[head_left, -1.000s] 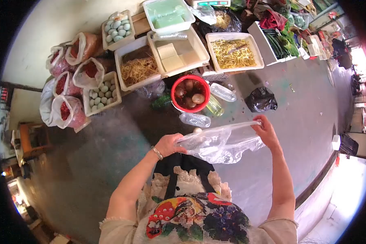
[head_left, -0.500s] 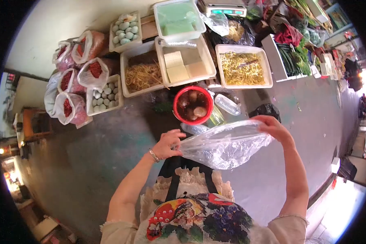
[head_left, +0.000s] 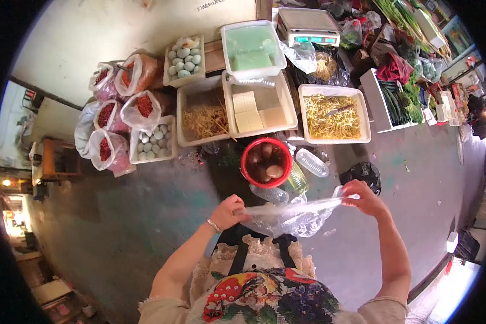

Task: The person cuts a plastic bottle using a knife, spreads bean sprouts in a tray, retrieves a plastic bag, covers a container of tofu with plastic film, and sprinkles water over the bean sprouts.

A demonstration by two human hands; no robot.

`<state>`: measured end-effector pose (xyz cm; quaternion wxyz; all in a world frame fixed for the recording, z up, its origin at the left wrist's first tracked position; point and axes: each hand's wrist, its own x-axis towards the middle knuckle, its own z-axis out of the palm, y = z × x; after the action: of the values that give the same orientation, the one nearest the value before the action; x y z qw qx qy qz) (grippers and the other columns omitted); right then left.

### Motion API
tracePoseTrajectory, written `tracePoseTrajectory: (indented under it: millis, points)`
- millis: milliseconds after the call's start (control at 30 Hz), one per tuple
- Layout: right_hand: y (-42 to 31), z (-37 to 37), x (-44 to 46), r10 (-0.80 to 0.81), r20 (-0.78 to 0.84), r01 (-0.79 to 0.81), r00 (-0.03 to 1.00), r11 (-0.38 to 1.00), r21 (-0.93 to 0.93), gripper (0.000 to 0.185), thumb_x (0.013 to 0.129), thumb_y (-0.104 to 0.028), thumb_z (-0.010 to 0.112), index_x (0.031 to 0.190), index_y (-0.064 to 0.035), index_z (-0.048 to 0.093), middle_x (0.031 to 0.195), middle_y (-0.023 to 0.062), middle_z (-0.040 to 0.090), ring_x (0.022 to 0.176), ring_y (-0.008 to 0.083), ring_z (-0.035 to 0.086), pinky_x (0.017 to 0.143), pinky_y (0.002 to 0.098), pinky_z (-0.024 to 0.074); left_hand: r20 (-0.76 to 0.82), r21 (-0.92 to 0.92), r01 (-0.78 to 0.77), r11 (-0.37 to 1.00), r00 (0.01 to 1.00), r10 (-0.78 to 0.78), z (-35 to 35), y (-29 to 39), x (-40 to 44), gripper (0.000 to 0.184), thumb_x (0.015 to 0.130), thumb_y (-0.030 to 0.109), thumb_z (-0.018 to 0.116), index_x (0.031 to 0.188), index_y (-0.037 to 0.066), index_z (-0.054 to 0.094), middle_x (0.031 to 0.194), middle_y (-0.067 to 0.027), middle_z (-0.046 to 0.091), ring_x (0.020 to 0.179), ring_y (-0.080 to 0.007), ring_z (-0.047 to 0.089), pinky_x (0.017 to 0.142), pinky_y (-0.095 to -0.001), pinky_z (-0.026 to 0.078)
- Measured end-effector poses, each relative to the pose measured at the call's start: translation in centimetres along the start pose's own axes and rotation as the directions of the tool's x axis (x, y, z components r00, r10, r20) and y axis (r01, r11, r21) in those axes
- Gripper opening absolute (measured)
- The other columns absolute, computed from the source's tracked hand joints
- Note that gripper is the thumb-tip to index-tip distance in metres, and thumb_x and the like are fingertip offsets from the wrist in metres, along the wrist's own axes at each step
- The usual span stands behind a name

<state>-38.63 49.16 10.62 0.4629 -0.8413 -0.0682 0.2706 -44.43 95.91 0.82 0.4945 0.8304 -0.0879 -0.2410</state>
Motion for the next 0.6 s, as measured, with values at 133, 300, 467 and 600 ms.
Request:
tracePoseTrajectory:
  millis: [133,300,467,600]
  points:
    - [0.0,-0.1,-0.6,0.000,-0.080,-0.020,0.997,0.970,-0.241,0.017,0.088,-0.019,0.066,0.093,-0.0030,0.066,0.093,0.0037,0.064,0.081,0.0144,0.059,0.074,0.0286,0.0450,0.003,-0.006,-0.217,0.976,0.976,0.217,1.0,0.8,0.1,0.028,0.080,0.031,0.074,0.084,0.005,0.064,0.117,-0.0129,0.059,0.115,-0.0248,0.051,0.094,-0.0368,0.043]
    - [2.3,-0.4,0.2,0.247,-0.124,-0.241,0.961,0.969,0.062,0.016,0.089,-0.017,0.062,0.090,-0.0014,0.065,0.073,0.0022,0.063,0.074,0.0111,0.056,0.067,0.0276,0.0434,0.395,-0.454,0.339,0.824,0.905,-0.155,3.0,1.5,1.4,0.017,0.088,0.019,0.066,0.094,0.003,0.065,0.096,-0.0016,0.066,0.086,-0.0130,0.058,0.076,-0.0308,0.048]
    - [2.2,-0.6,2.9,0.220,-0.261,-0.193,0.940,0.973,0.125,0.015,0.088,-0.014,0.062,0.087,0.0005,0.062,0.070,0.0019,0.061,0.067,0.0091,0.055,0.060,0.0255,0.0424,-0.061,0.152,-0.161,0.975,0.983,0.172,2.4,0.0,6.9,0.029,0.082,0.030,0.068,0.091,0.002,0.063,0.081,-0.0108,0.055,0.072,-0.0261,0.055,0.066,-0.0350,0.045]
    - [-1.6,0.5,6.6,0.250,-0.351,-0.248,0.902,0.967,0.053,0.013,0.089,-0.013,0.059,0.084,-0.0014,0.062,0.068,-0.0005,0.057,0.064,0.0081,0.054,0.059,0.0237,0.0422,-0.220,0.448,-0.223,0.866,0.911,0.348,-1.7,-1.8,13.1,0.018,0.076,0.021,0.068,0.084,0.006,0.061,0.110,-0.0110,0.058,0.102,-0.0296,0.056,0.078,-0.0412,0.045]
